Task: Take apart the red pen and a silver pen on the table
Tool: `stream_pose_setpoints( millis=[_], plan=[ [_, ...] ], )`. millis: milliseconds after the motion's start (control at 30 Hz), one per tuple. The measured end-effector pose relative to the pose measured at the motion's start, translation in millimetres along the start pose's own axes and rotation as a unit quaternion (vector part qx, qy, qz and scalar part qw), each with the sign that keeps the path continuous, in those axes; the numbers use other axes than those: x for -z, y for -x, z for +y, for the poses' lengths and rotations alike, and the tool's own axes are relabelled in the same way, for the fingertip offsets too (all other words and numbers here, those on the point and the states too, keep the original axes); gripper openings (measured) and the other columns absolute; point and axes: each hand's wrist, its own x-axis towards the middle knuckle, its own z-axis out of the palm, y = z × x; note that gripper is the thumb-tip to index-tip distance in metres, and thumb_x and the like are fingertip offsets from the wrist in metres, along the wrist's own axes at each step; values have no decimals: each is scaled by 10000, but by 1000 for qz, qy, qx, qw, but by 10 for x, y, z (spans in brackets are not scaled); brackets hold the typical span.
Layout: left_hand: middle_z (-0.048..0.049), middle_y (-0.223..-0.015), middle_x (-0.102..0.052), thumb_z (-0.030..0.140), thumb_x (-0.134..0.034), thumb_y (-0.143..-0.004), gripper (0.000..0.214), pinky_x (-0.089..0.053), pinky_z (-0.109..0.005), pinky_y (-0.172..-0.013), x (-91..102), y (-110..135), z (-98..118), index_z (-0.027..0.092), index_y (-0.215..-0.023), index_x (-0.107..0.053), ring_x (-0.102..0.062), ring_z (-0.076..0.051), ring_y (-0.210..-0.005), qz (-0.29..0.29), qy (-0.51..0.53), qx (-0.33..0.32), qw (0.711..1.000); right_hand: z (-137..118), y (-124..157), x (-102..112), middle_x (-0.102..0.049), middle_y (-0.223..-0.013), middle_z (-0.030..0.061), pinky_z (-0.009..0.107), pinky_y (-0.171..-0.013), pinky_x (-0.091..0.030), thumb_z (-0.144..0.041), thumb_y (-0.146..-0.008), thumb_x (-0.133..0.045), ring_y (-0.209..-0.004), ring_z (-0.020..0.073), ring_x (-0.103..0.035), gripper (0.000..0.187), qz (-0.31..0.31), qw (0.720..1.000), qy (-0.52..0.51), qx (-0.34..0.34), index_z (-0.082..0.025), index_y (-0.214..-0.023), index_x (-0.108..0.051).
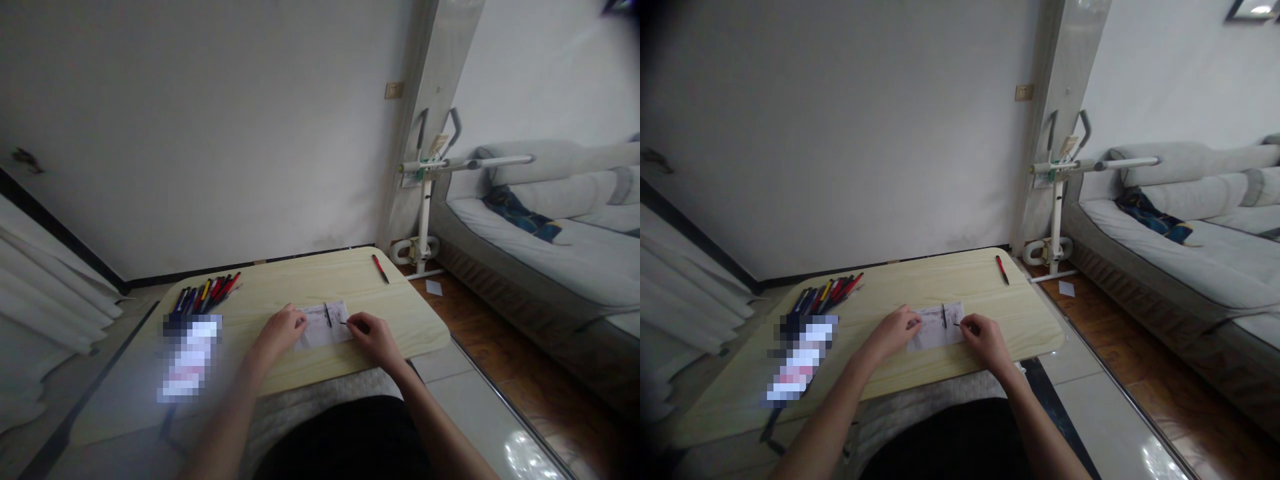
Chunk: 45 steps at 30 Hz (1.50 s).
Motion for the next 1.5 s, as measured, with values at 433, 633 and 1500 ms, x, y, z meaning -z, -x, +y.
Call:
stream_pose_setpoints(
  millis=[433, 633, 1500],
  plan=[
    [-38, -792, -605, 274, -516, -749, 161, -396, -239, -642, 29, -64, 35, 202, -759, -659, -558, -155, -690, -13, -17, -2, 1000, 11, 2, -6, -643, -651, 26, 237, -552, -427, -254, -744, -512, -587, 147, -571, 163, -4, 1000, 5, -6, -171, -764, -651],
    [-34, -807, -592, 222, -526, -746, 97, -404, -232, -658, 0, -65, 66, 189, -743, -618, -555, -149, -726, -4, 11, 0, 1000, 34, -3, -9, -643, -651, 23, 230, -544, -425, -260, -736, -526, -573, 141, -565, 152, -3, 1000, -2, 2, -173, -761, -649],
    [-46, -806, -661, 297, -552, -767, 187, -487, -263, -696, -501, 381, 197, 165, -888, -603, -618, -153, -735, 179, 366, 28, 913, -191, 76, -399, -681, -783, 63, 283, -615, -481, -306, -716, -613, -692, 187, -610, 200, 39, 981, -187, -33, -168, -848, -671]
  ],
)
